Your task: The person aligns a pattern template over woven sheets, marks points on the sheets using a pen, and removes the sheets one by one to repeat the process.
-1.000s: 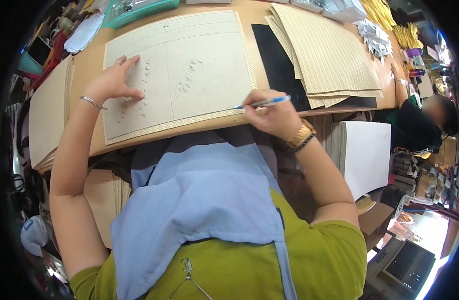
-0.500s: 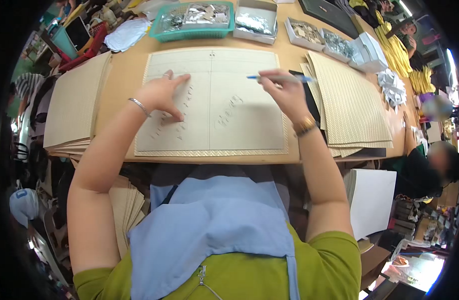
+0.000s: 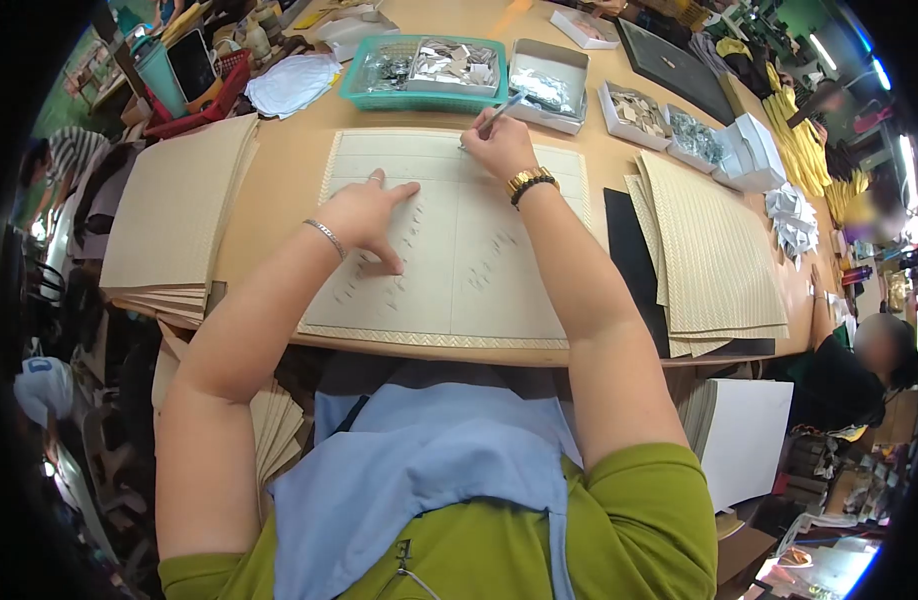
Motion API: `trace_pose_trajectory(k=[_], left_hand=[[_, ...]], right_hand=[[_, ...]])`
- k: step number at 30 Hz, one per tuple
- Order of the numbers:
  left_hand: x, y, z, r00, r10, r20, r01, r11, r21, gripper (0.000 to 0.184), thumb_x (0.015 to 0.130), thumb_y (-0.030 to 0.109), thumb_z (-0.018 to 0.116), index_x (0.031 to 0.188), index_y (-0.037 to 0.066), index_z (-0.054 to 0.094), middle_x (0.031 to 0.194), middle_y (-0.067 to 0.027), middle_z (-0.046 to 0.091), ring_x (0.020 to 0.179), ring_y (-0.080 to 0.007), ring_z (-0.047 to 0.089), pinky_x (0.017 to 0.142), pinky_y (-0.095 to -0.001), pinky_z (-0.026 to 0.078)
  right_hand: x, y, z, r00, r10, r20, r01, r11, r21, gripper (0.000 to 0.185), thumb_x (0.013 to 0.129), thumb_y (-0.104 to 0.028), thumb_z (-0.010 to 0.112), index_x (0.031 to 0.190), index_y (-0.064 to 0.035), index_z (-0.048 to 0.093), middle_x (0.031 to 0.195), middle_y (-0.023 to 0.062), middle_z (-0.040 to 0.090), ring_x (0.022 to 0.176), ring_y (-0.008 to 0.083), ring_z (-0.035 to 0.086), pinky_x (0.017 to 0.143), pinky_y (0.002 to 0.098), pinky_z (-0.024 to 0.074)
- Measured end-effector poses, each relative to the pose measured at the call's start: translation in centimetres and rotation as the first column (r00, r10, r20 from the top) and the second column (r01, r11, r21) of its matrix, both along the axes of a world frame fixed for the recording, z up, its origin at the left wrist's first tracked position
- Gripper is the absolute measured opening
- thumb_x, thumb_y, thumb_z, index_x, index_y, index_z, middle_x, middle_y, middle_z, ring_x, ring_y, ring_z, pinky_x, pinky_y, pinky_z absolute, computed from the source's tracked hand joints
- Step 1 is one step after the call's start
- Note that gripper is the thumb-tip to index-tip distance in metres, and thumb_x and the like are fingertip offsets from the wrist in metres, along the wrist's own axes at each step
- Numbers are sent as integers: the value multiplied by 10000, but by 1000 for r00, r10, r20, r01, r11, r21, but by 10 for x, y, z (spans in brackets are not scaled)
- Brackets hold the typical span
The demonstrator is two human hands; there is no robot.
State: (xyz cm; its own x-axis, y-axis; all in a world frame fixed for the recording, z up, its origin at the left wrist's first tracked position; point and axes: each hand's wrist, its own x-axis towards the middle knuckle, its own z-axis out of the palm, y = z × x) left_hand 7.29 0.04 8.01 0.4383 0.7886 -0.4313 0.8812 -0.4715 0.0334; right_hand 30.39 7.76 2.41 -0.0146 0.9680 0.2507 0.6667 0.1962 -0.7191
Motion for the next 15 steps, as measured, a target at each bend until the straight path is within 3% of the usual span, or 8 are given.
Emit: trace_pose_trajectory(k=[12, 15], left_hand=[[1, -3, 3, 1000, 8, -8, -8, 1000, 5, 1284, 406, 533, 916, 1493, 227, 304, 1399, -284, 372, 1075, -415, 614, 894, -427, 536], [4, -1, 8, 998, 34, -53, -38, 995, -87, 1264, 467, 544, 903, 1510, 247, 255, 1503, -249, 284, 1273, -373, 496, 949, -579, 479]], right_hand=[[-3, 1, -5, 999, 52, -9, -51, 998, 42, 236, 767, -245, 642, 802, -11, 639, 639, 126, 648, 597, 221, 643, 619, 319, 511], [-6, -1, -2, 1000, 26, 10, -26, 999, 22, 225, 768, -238, 644, 802, -16, 640, 642, 124, 651, 600, 221, 645, 625, 320, 514]])
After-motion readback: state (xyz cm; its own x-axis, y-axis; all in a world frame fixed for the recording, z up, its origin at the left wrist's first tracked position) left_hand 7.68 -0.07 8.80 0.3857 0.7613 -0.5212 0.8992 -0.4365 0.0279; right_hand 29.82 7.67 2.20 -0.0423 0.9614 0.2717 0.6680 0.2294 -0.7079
